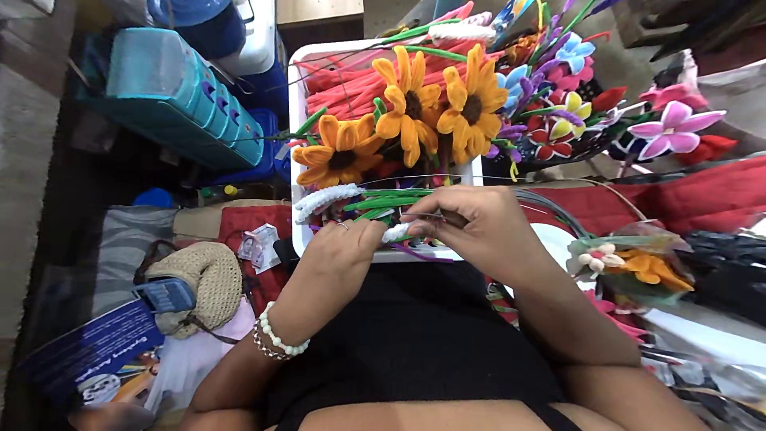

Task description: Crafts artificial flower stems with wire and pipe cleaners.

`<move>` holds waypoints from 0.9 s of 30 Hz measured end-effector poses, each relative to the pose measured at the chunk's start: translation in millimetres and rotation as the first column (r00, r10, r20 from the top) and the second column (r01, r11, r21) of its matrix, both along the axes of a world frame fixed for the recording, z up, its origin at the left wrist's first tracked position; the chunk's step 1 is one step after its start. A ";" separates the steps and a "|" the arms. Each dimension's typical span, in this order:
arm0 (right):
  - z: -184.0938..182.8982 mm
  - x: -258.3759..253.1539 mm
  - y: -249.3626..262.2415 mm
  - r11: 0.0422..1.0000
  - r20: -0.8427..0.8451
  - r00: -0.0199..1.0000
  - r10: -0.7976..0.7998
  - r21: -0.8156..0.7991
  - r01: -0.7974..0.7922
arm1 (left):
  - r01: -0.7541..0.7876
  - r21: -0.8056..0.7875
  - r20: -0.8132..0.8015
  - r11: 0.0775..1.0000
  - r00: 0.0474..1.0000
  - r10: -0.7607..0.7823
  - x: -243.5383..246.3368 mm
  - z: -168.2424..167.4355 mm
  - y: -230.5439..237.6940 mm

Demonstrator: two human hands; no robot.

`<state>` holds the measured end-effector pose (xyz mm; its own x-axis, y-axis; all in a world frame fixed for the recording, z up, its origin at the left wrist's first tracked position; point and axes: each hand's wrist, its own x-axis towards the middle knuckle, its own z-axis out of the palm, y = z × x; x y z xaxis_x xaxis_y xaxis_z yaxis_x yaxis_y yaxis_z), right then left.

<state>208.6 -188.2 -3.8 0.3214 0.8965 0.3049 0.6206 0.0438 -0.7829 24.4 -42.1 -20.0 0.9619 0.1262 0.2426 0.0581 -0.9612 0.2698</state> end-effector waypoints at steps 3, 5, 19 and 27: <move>-0.3 -9.0 3.4 0.995 0.019 0.995 -0.102 0.022 0.102 | -0.008 -0.045 -0.056 0.999 0.998 0.006 4.9 -0.9 -6.0; -0.2 -10.3 4.2 0.990 0.042 0.990 -0.138 0.034 0.137 | 0.003 -0.136 -0.048 0.991 0.999 -0.009 8.8 -2.6 -7.7; -4.9 -2.8 -5.7 0.999 -0.152 0.988 0.020 0.044 -0.013 | 0.090 -0.395 -0.020 0.914 0.994 -0.107 8.0 3.9 -5.2; -0.7 -7.3 -7.3 0.996 -0.076 0.997 -0.021 0.082 0.027 | 0.030 -0.233 0.050 0.972 0.999 -0.019 9.8 5.9 -8.4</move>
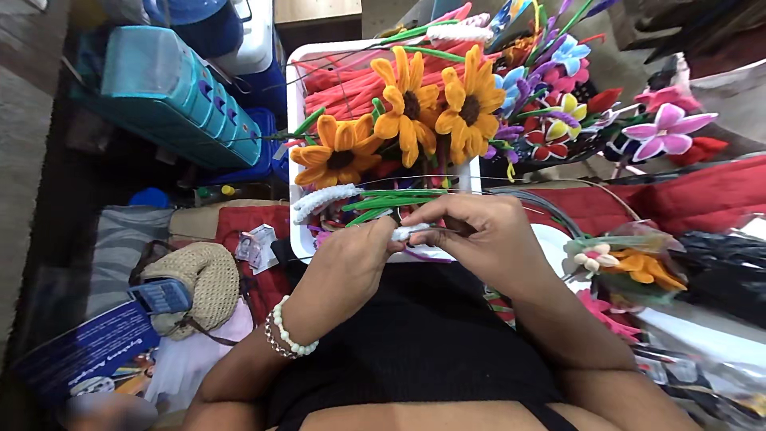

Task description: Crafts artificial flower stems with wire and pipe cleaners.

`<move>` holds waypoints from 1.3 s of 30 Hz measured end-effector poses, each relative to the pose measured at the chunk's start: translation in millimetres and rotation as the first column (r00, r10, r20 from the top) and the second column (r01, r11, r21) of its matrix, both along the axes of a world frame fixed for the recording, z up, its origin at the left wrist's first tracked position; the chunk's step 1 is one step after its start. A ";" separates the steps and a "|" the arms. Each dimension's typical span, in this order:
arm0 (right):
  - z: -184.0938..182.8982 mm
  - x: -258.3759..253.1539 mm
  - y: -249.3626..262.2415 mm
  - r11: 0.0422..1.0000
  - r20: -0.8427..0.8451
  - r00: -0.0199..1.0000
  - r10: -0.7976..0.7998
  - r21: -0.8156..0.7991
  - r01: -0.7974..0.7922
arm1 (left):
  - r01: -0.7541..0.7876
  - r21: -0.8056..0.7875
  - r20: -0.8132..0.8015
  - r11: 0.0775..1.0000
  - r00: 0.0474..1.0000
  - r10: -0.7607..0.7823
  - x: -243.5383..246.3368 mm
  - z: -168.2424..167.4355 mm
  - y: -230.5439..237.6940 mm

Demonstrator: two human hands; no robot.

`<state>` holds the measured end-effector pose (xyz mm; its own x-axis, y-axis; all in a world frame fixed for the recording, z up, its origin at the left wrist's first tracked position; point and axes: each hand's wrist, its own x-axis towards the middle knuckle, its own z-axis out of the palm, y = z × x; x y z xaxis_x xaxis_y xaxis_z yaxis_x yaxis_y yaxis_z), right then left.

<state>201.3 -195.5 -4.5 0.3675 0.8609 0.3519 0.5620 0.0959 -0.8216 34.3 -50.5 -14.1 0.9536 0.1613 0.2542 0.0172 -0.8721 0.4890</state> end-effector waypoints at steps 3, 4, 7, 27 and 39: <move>0.2 -1.9 1.1 0.999 -0.041 0.998 -0.045 0.008 0.045 | -0.040 0.048 0.036 0.998 0.999 0.039 4.6 1.6 -4.4; 0.8 -2.6 1.2 0.998 -0.045 0.997 -0.060 0.012 0.061 | -0.046 0.062 0.052 0.997 0.998 0.043 5.8 2.1 -5.9; 2.5 -1.1 -0.2 0.998 -0.035 0.997 -0.067 0.016 0.067 | -0.055 0.107 0.105 0.993 0.993 0.044 8.3 3.1 -7.7; 19.3 24.2 -32.5 0.993 0.611 0.787 -0.088 -0.005 0.116 | -0.045 0.011 0.171 0.999 0.984 0.042 -10.6 3.3 13.7; 26.1 21.8 -29.3 0.997 0.662 0.749 -0.034 -0.031 0.072 | -0.069 0.159 0.189 0.985 0.981 0.038 -11.2 8.2 13.2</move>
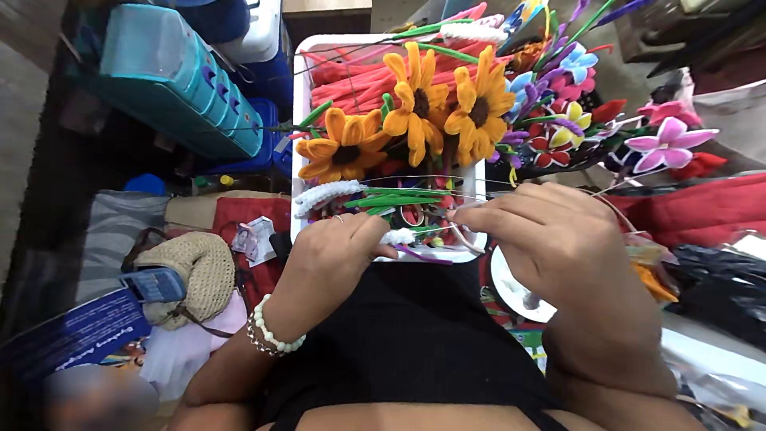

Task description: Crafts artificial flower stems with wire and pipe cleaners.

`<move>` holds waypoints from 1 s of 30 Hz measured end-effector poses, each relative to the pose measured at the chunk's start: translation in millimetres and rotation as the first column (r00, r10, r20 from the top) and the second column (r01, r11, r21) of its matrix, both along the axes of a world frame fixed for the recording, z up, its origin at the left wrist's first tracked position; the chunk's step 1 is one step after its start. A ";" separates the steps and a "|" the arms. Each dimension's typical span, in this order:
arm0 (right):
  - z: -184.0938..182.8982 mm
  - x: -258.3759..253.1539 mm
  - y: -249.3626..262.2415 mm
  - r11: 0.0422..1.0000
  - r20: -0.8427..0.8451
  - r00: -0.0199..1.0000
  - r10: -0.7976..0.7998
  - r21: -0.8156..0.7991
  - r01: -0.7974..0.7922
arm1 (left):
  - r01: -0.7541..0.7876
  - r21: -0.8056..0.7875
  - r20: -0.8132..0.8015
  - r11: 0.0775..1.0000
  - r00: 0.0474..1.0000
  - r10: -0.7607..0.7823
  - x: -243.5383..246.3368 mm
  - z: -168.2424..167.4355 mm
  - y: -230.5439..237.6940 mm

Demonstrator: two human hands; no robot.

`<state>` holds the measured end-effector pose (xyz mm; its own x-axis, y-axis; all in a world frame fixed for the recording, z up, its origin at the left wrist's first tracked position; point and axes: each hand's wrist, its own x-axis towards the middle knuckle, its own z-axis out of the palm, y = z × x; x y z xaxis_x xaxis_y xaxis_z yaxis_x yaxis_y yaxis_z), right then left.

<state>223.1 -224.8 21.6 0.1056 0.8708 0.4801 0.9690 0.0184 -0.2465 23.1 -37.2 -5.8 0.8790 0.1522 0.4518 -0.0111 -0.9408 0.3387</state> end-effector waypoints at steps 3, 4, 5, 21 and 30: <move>1.2 -0.2 0.9 1.000 0.011 1.000 0.007 -0.010 -0.007 | -0.015 0.021 0.001 1.000 1.000 0.015 -0.3 0.2 0.0; 1.5 -0.4 1.3 1.000 0.011 1.000 0.007 -0.010 -0.007 | -0.023 0.030 0.002 0.999 1.000 0.023 -0.6 0.5 -0.2; 1.6 -0.6 1.6 1.000 0.009 1.000 0.009 -0.008 -0.009 | -0.027 0.040 0.003 0.999 1.000 0.027 -1.1 0.9 -0.4; 7.0 -6.1 7.7 0.998 0.043 0.999 0.027 0.059 -0.029 | -0.044 0.162 -0.004 0.986 0.999 0.046 -3.3 2.7 -0.9; 0.2 -5.3 18.3 0.995 0.058 0.996 0.061 0.079 -0.066 | -0.029 0.144 0.010 0.989 1.000 0.028 -3.0 3.5 -2.8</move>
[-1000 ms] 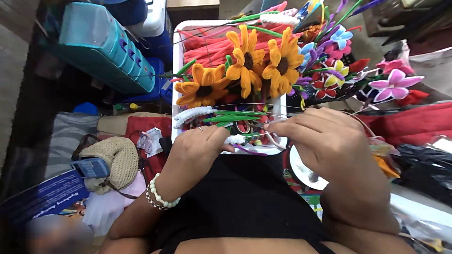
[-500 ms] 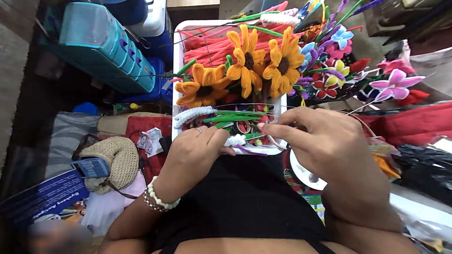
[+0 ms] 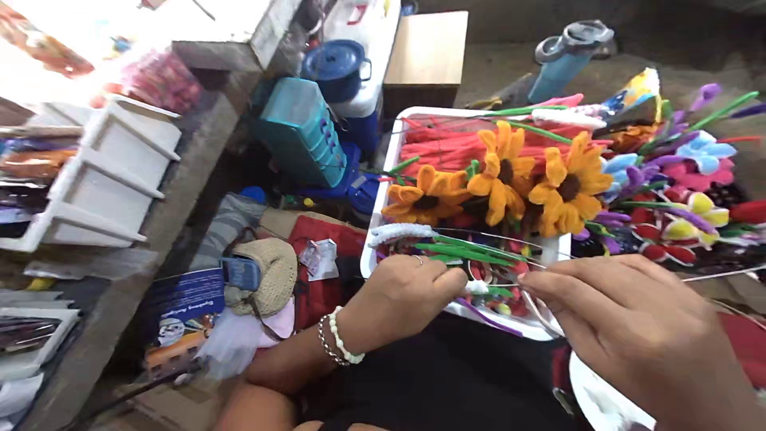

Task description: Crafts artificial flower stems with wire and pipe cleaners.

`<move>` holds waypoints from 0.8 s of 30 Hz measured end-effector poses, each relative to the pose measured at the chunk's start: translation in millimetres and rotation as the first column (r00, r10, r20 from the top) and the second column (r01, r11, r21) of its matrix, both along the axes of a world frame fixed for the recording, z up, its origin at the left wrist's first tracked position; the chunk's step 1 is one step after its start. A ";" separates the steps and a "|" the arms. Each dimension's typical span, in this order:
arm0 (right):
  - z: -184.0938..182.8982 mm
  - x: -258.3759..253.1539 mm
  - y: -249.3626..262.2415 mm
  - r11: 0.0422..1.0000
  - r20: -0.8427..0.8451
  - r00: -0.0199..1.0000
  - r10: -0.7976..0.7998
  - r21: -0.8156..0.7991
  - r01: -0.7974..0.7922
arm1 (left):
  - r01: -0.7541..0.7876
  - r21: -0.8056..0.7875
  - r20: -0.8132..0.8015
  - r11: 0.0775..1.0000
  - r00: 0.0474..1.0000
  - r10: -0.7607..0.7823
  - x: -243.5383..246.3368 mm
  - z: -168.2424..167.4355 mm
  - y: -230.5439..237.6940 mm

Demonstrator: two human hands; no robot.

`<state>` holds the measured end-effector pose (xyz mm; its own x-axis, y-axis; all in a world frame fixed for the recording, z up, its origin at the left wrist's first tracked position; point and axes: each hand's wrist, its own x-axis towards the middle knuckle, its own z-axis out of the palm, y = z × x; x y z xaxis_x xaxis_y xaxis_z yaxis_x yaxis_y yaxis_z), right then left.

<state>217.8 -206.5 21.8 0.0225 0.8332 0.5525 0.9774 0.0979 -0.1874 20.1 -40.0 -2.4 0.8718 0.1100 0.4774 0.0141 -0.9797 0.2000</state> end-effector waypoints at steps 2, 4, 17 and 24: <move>-4.2 -3.2 4.5 1.000 -0.018 0.999 0.030 0.007 -0.030 | 0.005 -0.014 0.013 1.000 1.000 -0.005 -0.1 -1.3 0.4; -9.6 -7.7 9.3 0.997 -0.048 0.996 0.075 0.014 -0.075 | 0.009 -0.041 -0.002 0.999 1.000 -0.009 -0.1 -2.9 -0.2; -30.2 -13.8 22.0 0.967 -0.015 0.975 0.220 0.135 -0.216 | 0.131 -0.437 -0.153 0.890 0.964 -0.217 -5.0 3.9 4.3; -33.4 -11.3 19.8 0.952 -0.071 0.964 0.257 0.188 -0.240 | 0.144 -0.608 -0.174 0.781 0.935 -0.308 -5.0 5.2 7.7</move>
